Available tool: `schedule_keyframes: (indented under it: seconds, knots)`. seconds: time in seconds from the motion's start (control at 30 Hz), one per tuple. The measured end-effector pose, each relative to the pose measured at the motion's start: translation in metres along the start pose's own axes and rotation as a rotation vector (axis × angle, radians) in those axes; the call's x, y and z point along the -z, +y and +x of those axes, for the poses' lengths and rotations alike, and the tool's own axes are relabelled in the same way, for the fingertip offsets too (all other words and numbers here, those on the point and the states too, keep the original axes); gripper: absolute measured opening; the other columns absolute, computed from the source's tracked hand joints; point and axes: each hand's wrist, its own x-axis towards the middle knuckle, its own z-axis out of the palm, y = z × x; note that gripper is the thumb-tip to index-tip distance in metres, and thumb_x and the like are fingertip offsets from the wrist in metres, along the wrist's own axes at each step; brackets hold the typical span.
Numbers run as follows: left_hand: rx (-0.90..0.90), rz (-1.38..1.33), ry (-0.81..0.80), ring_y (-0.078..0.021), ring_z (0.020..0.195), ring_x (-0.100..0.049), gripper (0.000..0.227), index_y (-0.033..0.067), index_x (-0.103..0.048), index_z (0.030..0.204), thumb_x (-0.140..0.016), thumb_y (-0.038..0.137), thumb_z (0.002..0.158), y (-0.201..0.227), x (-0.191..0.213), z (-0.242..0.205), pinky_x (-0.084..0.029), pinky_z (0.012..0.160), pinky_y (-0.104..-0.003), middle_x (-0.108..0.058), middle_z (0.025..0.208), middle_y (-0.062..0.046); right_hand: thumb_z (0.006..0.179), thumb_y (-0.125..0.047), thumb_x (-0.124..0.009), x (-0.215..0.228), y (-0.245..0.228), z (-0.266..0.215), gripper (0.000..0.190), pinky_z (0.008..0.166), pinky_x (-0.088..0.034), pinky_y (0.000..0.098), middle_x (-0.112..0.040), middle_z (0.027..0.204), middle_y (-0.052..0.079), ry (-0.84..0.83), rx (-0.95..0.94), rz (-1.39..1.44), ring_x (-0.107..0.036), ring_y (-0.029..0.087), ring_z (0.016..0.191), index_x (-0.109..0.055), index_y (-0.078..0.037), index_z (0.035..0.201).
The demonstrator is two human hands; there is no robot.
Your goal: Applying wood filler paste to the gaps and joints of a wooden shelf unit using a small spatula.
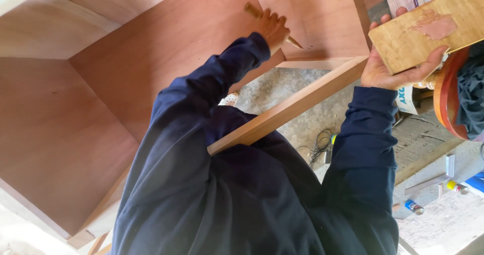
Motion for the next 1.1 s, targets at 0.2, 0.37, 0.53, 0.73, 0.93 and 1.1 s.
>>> schedule_keyframes:
  seconds: [0.2, 0.37, 0.53, 0.73, 0.93, 1.1]
  knots:
    - [-0.106, 0.132, -0.069, -0.0270, 0.086, -0.061, 0.014, 0.0229, -0.076, 0.079, -0.066, 0.016, 0.086, 0.011, 0.020, 0.043, -0.037, 0.088, -0.050, -0.067, 0.082, -0.002, 0.091, -0.073, -0.053, 0.003, 0.003, 0.001, 0.096, 0.095, -0.053, 0.0468, -0.064, 0.142, 0.021, -0.063, 0.036, -0.054, -0.063, 0.036, 0.113, -0.043, -0.007, 0.160]
    - [-0.085, 0.166, -0.146, -0.0264, 0.081, -0.063, 0.014, 0.0255, -0.075, 0.077, -0.067, 0.016, 0.085, 0.021, 0.034, 0.053, -0.037, 0.081, -0.047, -0.069, 0.076, -0.002, 0.091, -0.072, -0.054, 0.008, 0.002, 0.001, 0.095, 0.096, -0.053, 0.0477, -0.061, 0.138, 0.020, -0.063, 0.037, -0.056, -0.063, 0.036, 0.113, -0.041, -0.008, 0.161]
    - [-0.070, 0.200, -0.201, -0.0252, 0.078, -0.065, 0.015, 0.0219, -0.076, 0.075, -0.068, 0.018, 0.087, 0.026, 0.045, 0.058, -0.038, 0.079, -0.047, -0.069, 0.070, -0.002, 0.092, -0.074, -0.054, 0.009, 0.003, 0.003, 0.097, 0.096, -0.053, 0.0477, -0.061, 0.138, 0.020, -0.099, 0.040, -0.072, -0.063, 0.035, 0.113, -0.041, -0.009, 0.162]
    - [-0.067, 0.218, -0.258, -0.0256, 0.075, -0.064, 0.014, 0.0215, -0.076, 0.075, -0.066, 0.017, 0.085, 0.030, 0.048, 0.063, -0.037, 0.081, -0.047, -0.069, 0.071, -0.003, 0.092, -0.073, -0.054, 0.012, 0.003, 0.002, 0.096, 0.096, -0.053, 0.0489, -0.061, 0.139, 0.020, -0.074, 0.039, -0.057, -0.064, 0.037, 0.113, -0.042, -0.009, 0.161]
    - [-0.068, 0.176, -0.218, -0.0258, 0.078, -0.065, 0.014, 0.0264, -0.075, 0.078, -0.067, 0.017, 0.086, 0.031, 0.044, 0.062, -0.037, 0.083, -0.048, -0.069, 0.072, -0.001, 0.093, -0.071, -0.056, 0.010, 0.001, 0.001, 0.092, 0.098, -0.053, 0.0495, -0.060, 0.141, 0.020, -0.075, 0.031, -0.067, -0.064, 0.037, 0.116, -0.041, -0.011, 0.161]
    - [-0.076, 0.219, -0.265, -0.0251, 0.079, -0.065, 0.013, 0.0238, -0.075, 0.079, -0.067, 0.017, 0.086, 0.031, 0.046, 0.064, -0.037, 0.083, -0.047, -0.070, 0.075, -0.001, 0.093, -0.072, -0.055, 0.012, 0.003, 0.001, 0.093, 0.099, -0.053, 0.0498, -0.059, 0.141, 0.020, -0.068, 0.021, -0.039, -0.064, 0.037, 0.117, -0.041, -0.011, 0.162]
